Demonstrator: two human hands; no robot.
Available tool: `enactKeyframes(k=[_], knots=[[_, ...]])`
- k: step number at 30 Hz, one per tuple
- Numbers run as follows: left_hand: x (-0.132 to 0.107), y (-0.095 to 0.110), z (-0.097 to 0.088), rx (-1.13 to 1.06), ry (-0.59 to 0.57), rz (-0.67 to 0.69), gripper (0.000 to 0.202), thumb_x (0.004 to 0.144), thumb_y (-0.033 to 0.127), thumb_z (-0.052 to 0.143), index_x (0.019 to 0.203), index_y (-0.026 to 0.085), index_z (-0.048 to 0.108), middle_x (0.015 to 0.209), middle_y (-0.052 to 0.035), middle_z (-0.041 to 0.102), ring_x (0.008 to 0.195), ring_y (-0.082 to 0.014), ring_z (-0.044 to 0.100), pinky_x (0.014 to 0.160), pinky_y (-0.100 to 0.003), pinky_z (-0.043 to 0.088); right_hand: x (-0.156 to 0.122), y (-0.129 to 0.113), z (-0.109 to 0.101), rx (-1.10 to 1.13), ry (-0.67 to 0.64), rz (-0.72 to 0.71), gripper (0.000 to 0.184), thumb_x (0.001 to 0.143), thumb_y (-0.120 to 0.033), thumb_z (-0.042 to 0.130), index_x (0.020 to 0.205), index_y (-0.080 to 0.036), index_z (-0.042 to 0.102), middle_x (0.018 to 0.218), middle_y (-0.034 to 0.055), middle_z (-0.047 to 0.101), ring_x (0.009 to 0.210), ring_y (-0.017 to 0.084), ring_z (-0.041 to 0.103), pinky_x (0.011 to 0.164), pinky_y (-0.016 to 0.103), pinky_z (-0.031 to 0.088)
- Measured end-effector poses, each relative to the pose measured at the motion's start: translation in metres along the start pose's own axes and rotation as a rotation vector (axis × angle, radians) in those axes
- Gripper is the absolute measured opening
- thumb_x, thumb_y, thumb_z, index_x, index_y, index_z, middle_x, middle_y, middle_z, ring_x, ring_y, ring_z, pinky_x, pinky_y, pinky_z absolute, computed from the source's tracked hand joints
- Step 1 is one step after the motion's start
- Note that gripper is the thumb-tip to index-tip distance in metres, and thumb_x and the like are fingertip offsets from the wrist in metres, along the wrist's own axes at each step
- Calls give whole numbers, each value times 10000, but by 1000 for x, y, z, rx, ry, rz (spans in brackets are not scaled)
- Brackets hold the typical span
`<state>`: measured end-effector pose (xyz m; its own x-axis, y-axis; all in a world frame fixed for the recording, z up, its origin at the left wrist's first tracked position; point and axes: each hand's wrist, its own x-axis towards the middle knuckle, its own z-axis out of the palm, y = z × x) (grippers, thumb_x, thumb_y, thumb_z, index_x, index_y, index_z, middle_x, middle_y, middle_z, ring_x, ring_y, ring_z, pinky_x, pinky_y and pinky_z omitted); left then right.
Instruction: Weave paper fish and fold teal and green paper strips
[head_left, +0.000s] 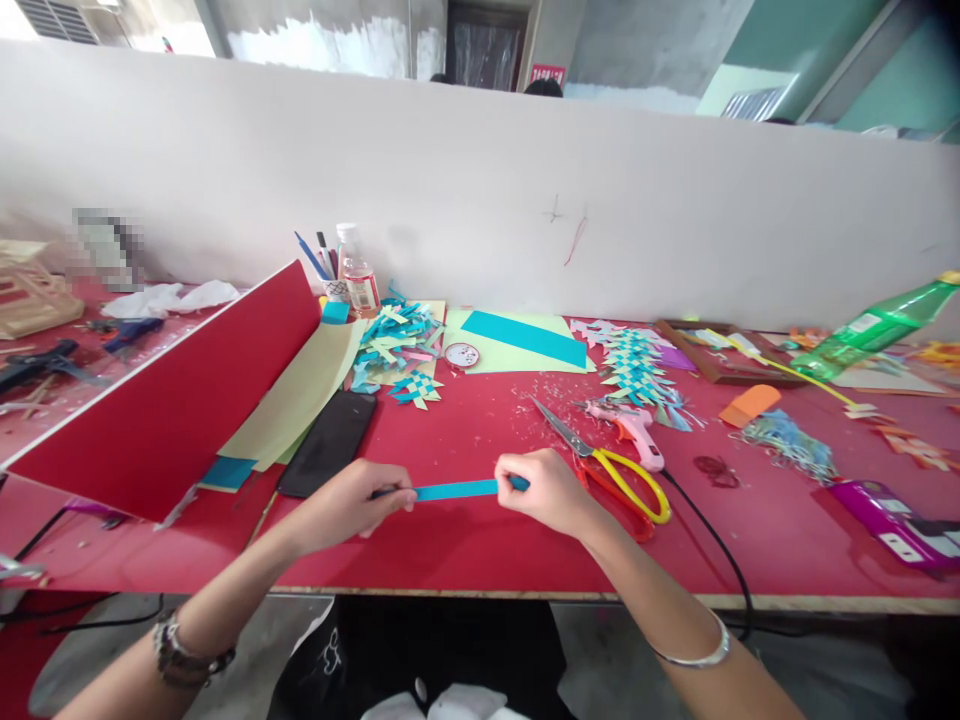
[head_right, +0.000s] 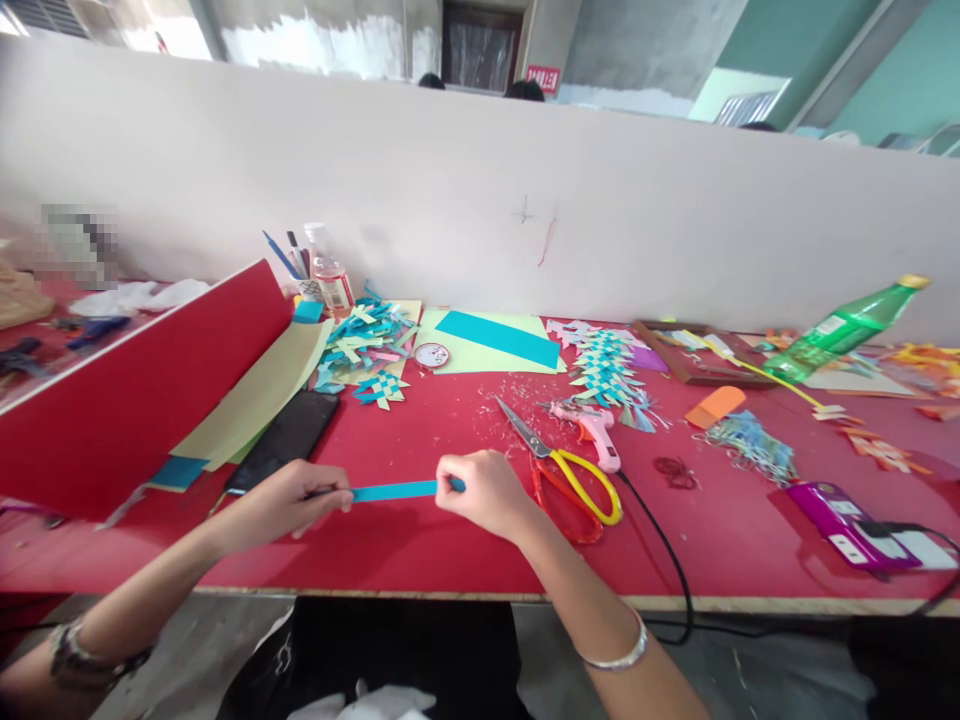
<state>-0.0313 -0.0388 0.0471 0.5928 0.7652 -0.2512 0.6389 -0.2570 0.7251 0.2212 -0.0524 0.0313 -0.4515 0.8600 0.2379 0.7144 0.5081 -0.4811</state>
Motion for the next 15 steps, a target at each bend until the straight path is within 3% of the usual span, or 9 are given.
enactKeyframes(k=[3,6,8,10,12,13,15], knots=[[-12,-18,-15,4,12,-68,345,814,436,356,693,151,507,420,66,392,357,-59,380,378,-152,281,-16,26,-10,-56,22,92,116,660,-121,444,570,-178,490,475,-51,458,446,65,414,471,177,256],[-20,-24,-24,64,42,-93,347,816,443,354,691,155,504,435,64,405,375,-57,375,384,-149,276,-27,42,-19,-103,125,192,118,695,-152,443,593,-182,493,472,-52,433,435,75,401,463,186,273],[-19,-19,-23,103,27,-50,338,820,429,355,699,155,511,458,60,424,394,-55,393,404,-146,285,-27,37,-22,-83,246,198,114,740,-177,428,665,-182,514,543,-28,491,489,93,453,504,197,326],[-15,-8,-18,139,-10,26,327,827,407,356,701,154,519,479,53,449,411,-53,415,426,-145,294,-20,20,-21,-39,332,105,137,784,-201,409,813,-179,541,717,27,571,664,129,527,631,229,386],[-9,5,-11,172,-44,102,315,836,380,352,700,152,523,490,46,474,426,-53,429,447,-146,300,-11,-1,-15,-37,231,-50,230,795,-249,443,1002,-189,521,941,72,574,890,171,513,784,286,372],[-6,10,-8,189,-54,135,306,842,360,346,702,153,524,496,42,486,435,-55,436,457,-149,302,-7,-11,-12,-47,155,-111,242,788,-292,478,1005,-199,527,980,72,569,924,181,500,823,308,352],[-3,19,-2,245,-52,192,275,848,308,341,708,159,524,525,34,514,466,-62,457,476,-157,303,-1,-24,-4,-34,-13,-185,161,820,-284,452,903,-208,567,845,35,604,807,144,530,800,286,353]])
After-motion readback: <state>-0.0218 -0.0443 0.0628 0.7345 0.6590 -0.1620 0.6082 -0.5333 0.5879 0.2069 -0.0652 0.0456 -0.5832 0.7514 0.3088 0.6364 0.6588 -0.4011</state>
